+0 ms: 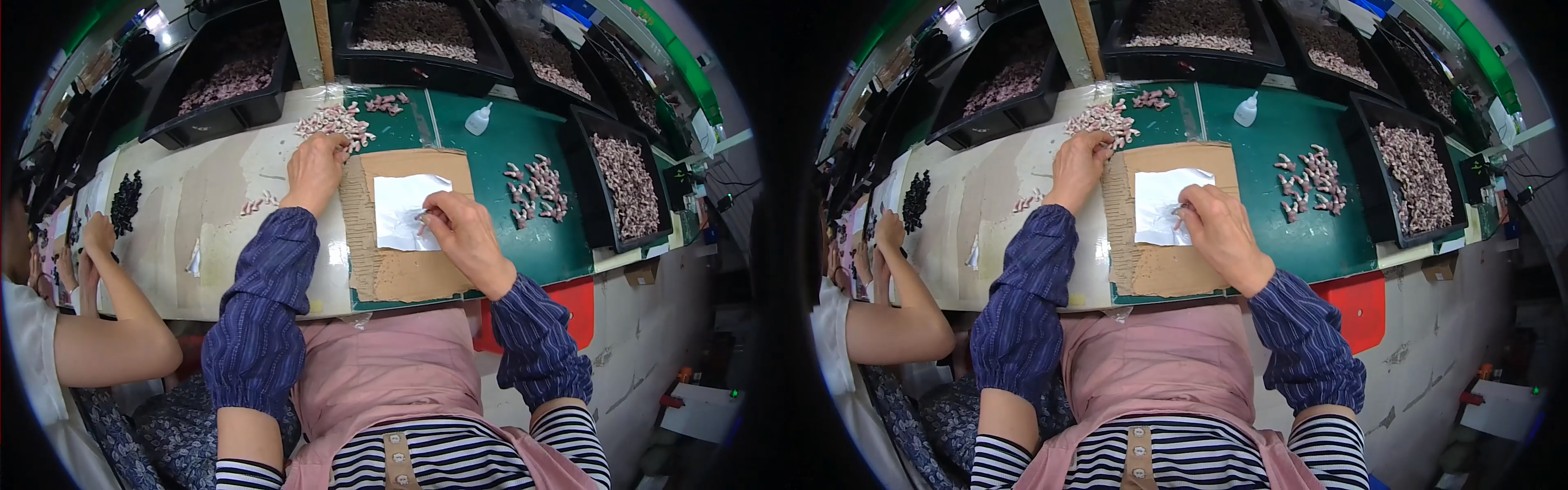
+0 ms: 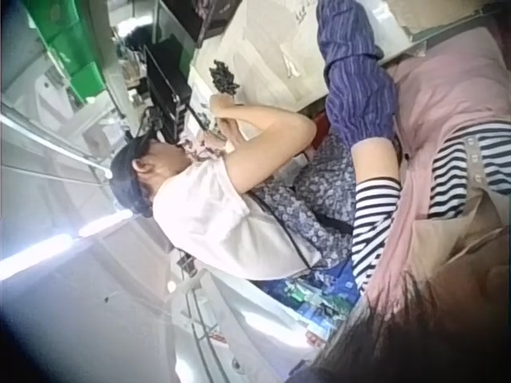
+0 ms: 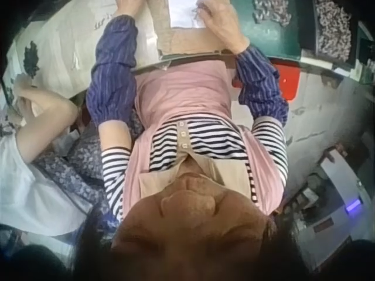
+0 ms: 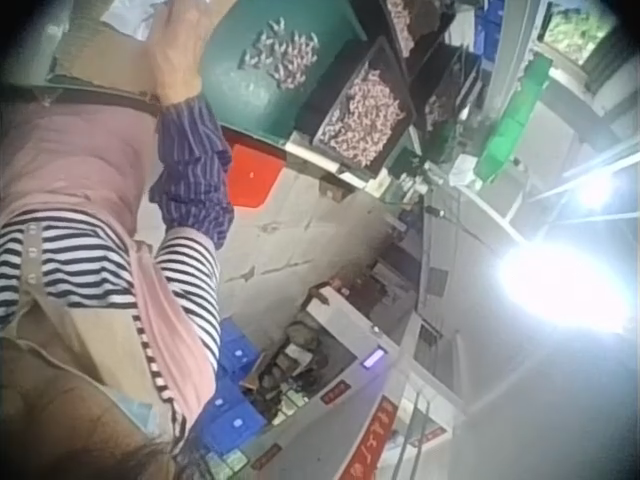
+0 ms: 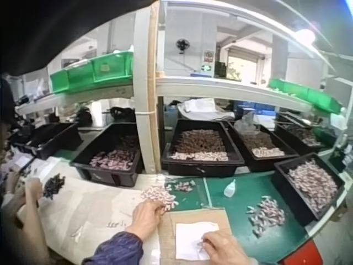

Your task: The person assembles small toy parts by dipping components in glue on cardboard, joining pieces together by hand, and placing the assembled parts on the table.

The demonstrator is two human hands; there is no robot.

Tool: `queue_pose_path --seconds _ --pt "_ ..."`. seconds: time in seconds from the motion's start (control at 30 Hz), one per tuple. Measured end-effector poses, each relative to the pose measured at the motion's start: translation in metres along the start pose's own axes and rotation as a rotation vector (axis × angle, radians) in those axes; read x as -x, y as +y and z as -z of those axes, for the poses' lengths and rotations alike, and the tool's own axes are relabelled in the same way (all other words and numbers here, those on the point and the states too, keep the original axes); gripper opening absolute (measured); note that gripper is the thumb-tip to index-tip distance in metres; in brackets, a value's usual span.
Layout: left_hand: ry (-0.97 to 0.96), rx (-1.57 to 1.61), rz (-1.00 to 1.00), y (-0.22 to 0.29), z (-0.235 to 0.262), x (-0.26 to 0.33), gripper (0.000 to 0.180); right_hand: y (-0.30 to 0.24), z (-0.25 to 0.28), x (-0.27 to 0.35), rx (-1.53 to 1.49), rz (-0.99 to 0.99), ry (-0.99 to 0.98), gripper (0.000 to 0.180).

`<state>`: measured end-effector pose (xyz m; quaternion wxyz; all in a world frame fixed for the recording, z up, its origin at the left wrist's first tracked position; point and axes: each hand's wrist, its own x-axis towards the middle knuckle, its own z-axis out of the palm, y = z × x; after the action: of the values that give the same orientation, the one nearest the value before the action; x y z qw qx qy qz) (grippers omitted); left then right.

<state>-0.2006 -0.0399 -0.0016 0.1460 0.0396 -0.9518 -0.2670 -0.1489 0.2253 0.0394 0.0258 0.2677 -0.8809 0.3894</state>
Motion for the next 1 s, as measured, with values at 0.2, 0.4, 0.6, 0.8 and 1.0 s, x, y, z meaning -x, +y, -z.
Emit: queue_pose_path --seconds 0.2,0.4,0.6,0.8,1.0 --pt "0.046 0.024 -0.111 -0.006 -0.003 -0.003 0.015 -0.01 0.006 -0.012 0.151 0.046 -0.129 0.012" --pt "0.055 0.286 0.04 -0.001 0.013 0.01 0.018 -0.013 0.004 -0.017 0.195 0.06 -0.186 0.012" --pt "0.029 1.171 0.263 0.024 0.038 0.07 0.014 -0.007 0.0 -0.021 0.316 0.055 -0.199 0.009" --pt "-0.045 1.376 0.48 0.03 0.055 0.127 0.011 -0.014 -0.003 -0.032 0.267 0.063 -0.338 0.009" --pt "-0.028 1.471 0.457 0.04 0.045 0.153 0.01 -0.016 -0.005 -0.029 0.41 0.056 -0.263 0.008"
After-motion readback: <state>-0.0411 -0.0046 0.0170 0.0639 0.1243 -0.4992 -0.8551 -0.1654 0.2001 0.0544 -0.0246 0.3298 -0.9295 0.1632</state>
